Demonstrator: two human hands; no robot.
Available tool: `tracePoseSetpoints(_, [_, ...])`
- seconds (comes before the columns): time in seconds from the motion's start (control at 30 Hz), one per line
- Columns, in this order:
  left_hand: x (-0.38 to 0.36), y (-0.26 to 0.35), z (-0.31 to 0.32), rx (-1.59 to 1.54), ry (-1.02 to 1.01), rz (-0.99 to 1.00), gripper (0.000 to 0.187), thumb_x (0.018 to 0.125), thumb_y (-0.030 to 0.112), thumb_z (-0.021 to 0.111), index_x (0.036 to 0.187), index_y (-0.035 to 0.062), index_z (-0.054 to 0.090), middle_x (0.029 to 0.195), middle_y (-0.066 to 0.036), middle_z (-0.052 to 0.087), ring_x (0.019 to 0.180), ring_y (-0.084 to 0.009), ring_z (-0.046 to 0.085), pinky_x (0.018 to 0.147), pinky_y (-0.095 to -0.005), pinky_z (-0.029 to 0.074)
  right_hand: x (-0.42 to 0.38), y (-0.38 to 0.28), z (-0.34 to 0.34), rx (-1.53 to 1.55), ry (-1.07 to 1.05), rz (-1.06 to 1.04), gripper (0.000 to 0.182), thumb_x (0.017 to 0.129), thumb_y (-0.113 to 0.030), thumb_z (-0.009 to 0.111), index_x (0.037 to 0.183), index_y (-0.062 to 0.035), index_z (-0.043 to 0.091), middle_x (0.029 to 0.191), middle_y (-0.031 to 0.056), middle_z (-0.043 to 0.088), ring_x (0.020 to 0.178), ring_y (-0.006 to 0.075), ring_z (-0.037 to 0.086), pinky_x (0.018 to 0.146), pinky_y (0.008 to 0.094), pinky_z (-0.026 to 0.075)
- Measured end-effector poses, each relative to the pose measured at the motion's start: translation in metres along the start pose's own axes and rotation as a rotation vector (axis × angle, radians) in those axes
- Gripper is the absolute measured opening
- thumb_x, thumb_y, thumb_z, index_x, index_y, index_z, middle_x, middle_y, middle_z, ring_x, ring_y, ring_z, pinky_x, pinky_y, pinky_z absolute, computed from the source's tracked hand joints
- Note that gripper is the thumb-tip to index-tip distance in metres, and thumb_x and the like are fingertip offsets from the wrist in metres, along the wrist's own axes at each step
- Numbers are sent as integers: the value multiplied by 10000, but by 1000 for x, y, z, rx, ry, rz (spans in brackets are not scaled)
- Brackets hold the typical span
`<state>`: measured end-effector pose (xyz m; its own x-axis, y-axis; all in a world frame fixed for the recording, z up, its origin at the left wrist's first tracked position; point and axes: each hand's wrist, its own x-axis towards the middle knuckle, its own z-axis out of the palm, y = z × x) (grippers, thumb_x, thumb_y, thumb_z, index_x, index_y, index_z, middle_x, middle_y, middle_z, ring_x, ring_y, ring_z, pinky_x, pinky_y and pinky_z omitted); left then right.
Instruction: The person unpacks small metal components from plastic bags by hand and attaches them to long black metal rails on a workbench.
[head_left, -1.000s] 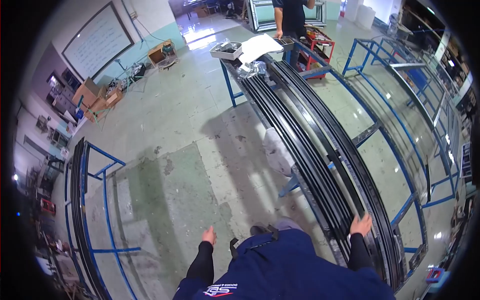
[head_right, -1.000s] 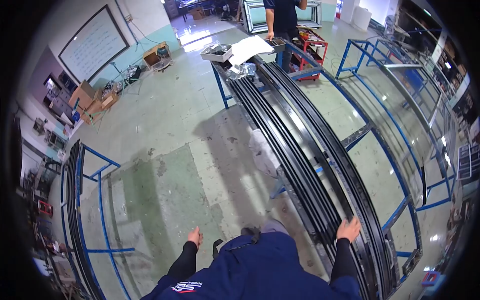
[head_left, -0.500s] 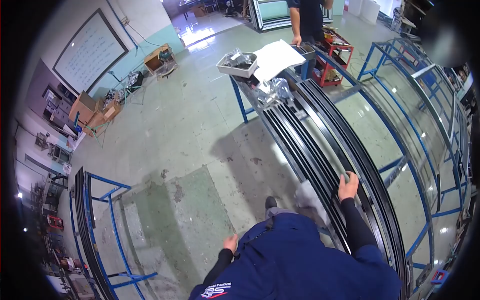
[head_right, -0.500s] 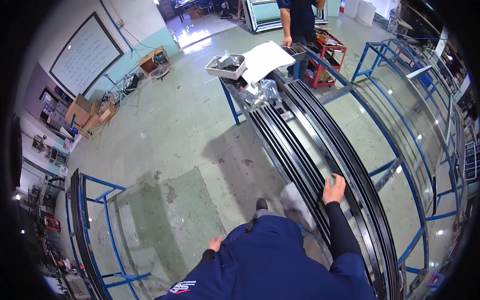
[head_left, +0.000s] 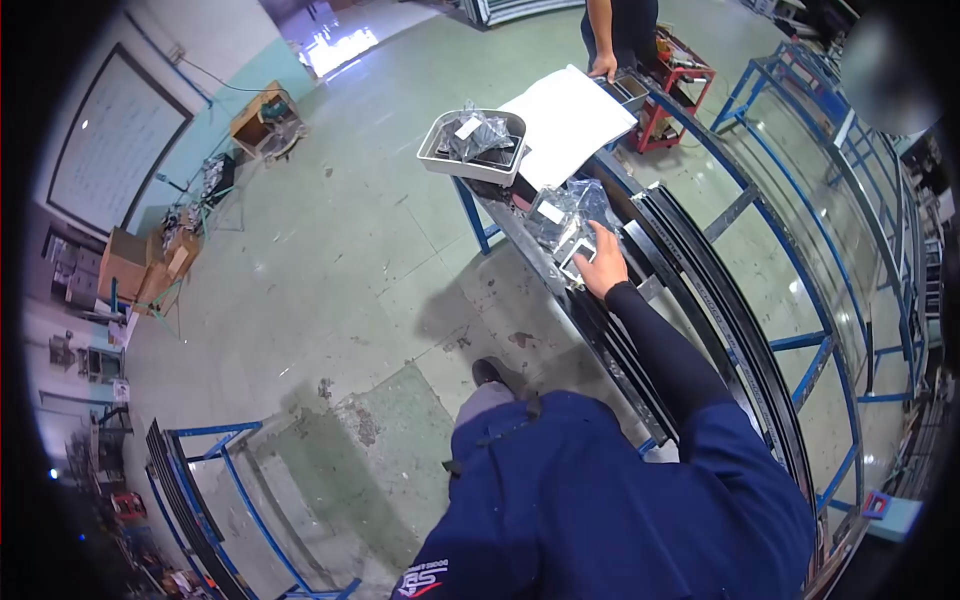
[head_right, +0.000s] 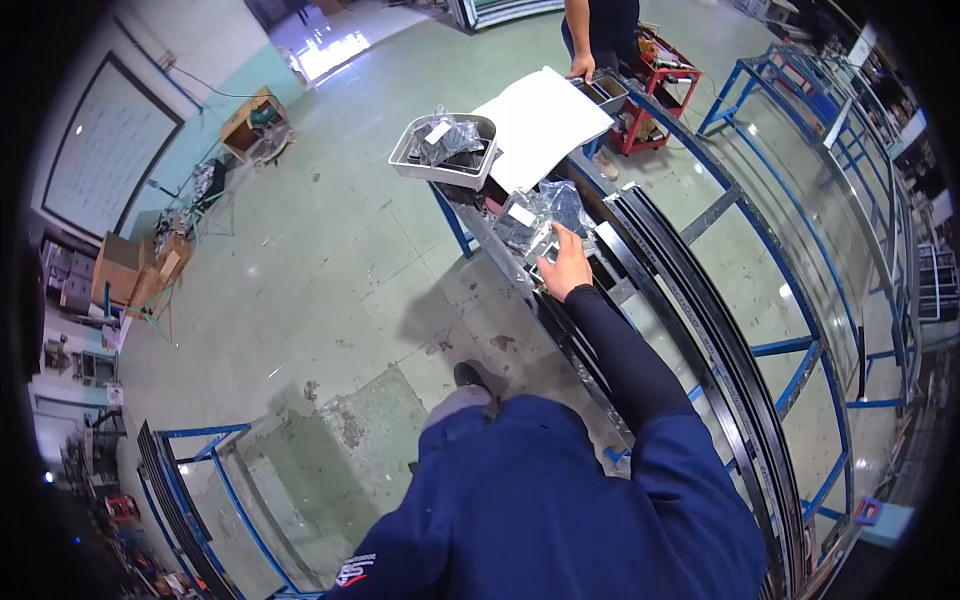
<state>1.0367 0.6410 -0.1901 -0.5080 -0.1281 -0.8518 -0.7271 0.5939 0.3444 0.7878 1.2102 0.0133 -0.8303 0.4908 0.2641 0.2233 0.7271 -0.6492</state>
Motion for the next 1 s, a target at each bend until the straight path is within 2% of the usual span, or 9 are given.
tracePoseSetpoints(0.3, [96,226,-134,13,-78,139,591,1006,511,594,1364,41,622,1158,-101,695,1047,-235,661,940,-363,512,85,27,110,89,-102,568,864,801,-360,801,1468,41,427,1340,320,608,1263,449,593,1088,470,465])
tracePoseSetpoints(0.53, [124,375,-176,160,-197,242,574,1026,483,580,1406,54,591,1172,-78,681,1052,-224,652,952,-351,505,151,40,154,111,-40,958,1108,753,-409,857,1570,45,263,1519,320,436,1399,433,473,1157,446,412])
tracePoseSetpoints(0.67, [135,495,-188,-91,-329,217,565,1037,467,571,1430,61,573,1180,-66,673,1054,-218,646,958,-345,501,154,56,160,130,14,1020,859,742,-410,869,1412,22,546,1260,261,679,1178,431,649,1028,477,501])
tracePoseSetpoints(0.7, [133,548,-183,-220,-319,-9,523,1053,427,563,1425,59,580,1194,-77,676,1081,-215,641,985,-342,487,152,69,163,86,-61,909,558,840,-384,816,1199,28,705,1037,198,762,977,341,731,919,423,542])
tracePoseSetpoints(0.8, [103,685,-155,178,-488,624,475,1077,354,542,1368,-16,606,1260,-120,681,1189,-210,623,1064,-326,438,149,53,126,666,175,812,378,972,-332,715,1097,23,752,980,125,774,891,191,707,833,334,539])
tracePoseSetpoints(0.83, [96,726,-138,264,-588,776,448,1079,367,531,1333,10,626,1146,-67,693,1085,-154,615,962,-268,454,152,32,96,834,186,776,326,1046,-268,638,1128,30,739,990,56,762,876,92,641,777,274,513])
tracePoseSetpoints(0.9, [66,794,-95,250,-892,817,396,1055,213,608,1379,-12,570,1264,-115,674,1248,-179,599,1060,-326,469,153,0,42,781,125,752,322,1046,-262,644,1094,43,737,981,27,752,867,76,634,784,263,511])
tracePoseSetpoints(0.93, [52,818,-71,260,-966,891,471,1018,184,668,1415,-25,529,1370,-148,620,1270,-199,592,1092,-356,461,150,-17,20,771,64,777,316,1042,-255,650,1080,47,736,972,27,750,866,70,630,792,255,508])
tracePoseSetpoints(1.0, [21,856,-32,400,-1010,1126,613,968,182,736,1473,-29,461,1452,-170,544,1267,-215,589,1097,-384,459,152,-62,-1,842,208,693,302,1038,-247,657,1062,43,738,962,28,745,860,65,631,783,245,507])
